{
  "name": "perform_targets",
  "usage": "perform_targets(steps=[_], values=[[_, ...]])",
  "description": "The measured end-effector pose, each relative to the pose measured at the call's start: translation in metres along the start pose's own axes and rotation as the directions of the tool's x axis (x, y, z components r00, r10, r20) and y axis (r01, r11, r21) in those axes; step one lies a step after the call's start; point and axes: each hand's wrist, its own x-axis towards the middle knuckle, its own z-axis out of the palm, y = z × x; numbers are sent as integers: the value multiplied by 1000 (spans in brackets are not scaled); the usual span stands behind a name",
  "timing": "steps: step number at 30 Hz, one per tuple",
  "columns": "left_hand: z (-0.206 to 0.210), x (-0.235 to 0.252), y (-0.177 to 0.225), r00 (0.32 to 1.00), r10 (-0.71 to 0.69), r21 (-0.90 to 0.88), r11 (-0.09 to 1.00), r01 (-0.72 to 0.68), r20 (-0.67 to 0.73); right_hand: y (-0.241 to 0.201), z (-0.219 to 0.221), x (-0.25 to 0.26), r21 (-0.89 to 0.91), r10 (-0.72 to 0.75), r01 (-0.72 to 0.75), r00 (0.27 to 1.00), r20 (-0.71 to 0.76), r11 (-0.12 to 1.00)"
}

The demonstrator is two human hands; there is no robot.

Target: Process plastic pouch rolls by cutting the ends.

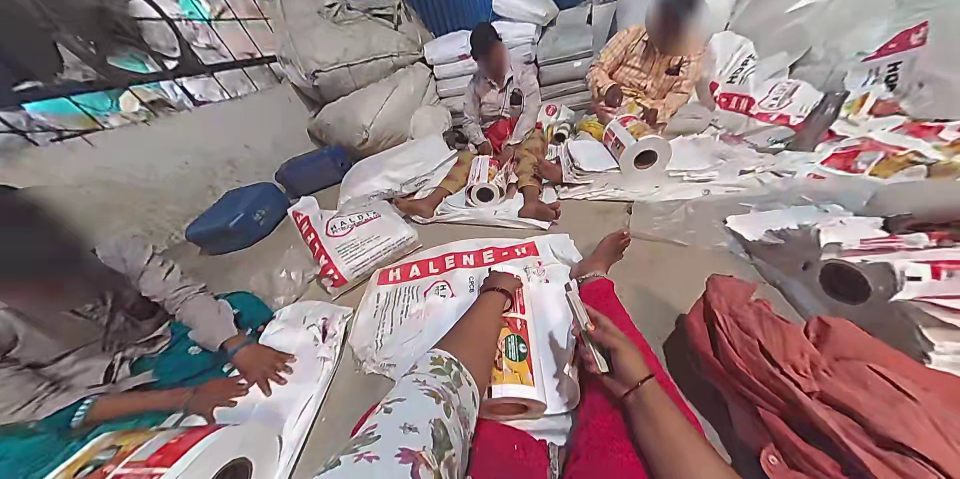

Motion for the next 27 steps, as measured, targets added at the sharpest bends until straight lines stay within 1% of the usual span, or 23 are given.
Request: perform_targets(steps=[2, 6, 9, 10, 11, 12, 14, 16, 17, 22, 24, 27], values=[[-3, -6, -3, 999, 6, 57, 998, -8, 35, 0, 1, 0, -14, 8, -8, 1000, 5, 1000], [-9, -15, -3, 998, 16, 110, 994, -22, 59, 1, 2, 4, -4, 11, -11, 1000, 17, 1000], [-5, -14, -1, 985, 38, 162, 985, -66, 170, 0, 3, 4, -31, 20, -19, 1000, 17, 999], [0, -16, 0, 982, 45, 185, 979, -80, 181, 1, 3, 4, -40, 23, -22, 1000, 16, 999], [5, -23, 1, 987, 42, 212, 974, -75, 154, 1, 3, 4, -46, 25, -24, 1000, 16, 999], [9, -30, 1, 995, 40, 216, 975, -59, 94, 2, 4, 3, -49, 26, -25, 1000, 16, 998], [18, -33, -5, 998, 41, 162, 986, -33, -48, 3, 4, 1, -56, 29, -28, 1000, 11, 998], [20, -29, -7, 992, 37, 139, 990, -19, -124, 4, 2, -1, -56, 31, -31, 1000, 3, 998], [17, -28, -7, 991, 40, 148, 989, -21, -125, 5, 0, -2, -55, 33, -32, 999, 1, 998], [-1, -34, 0, 999, 33, 332, 943, -35, 12, 5, 1, -4, -79, 31, -30, 999, 23, 996], [-3, -33, 2, 999, 32, 388, 921, -43, 34, 3, 1, -3, -74, 25, -24, 1000, 11, 997], [-5, -30, 2, 998, 27, 406, 913, -47, 55, 0, 4, -3, -73, 38, -38, 999, 3, 997]])
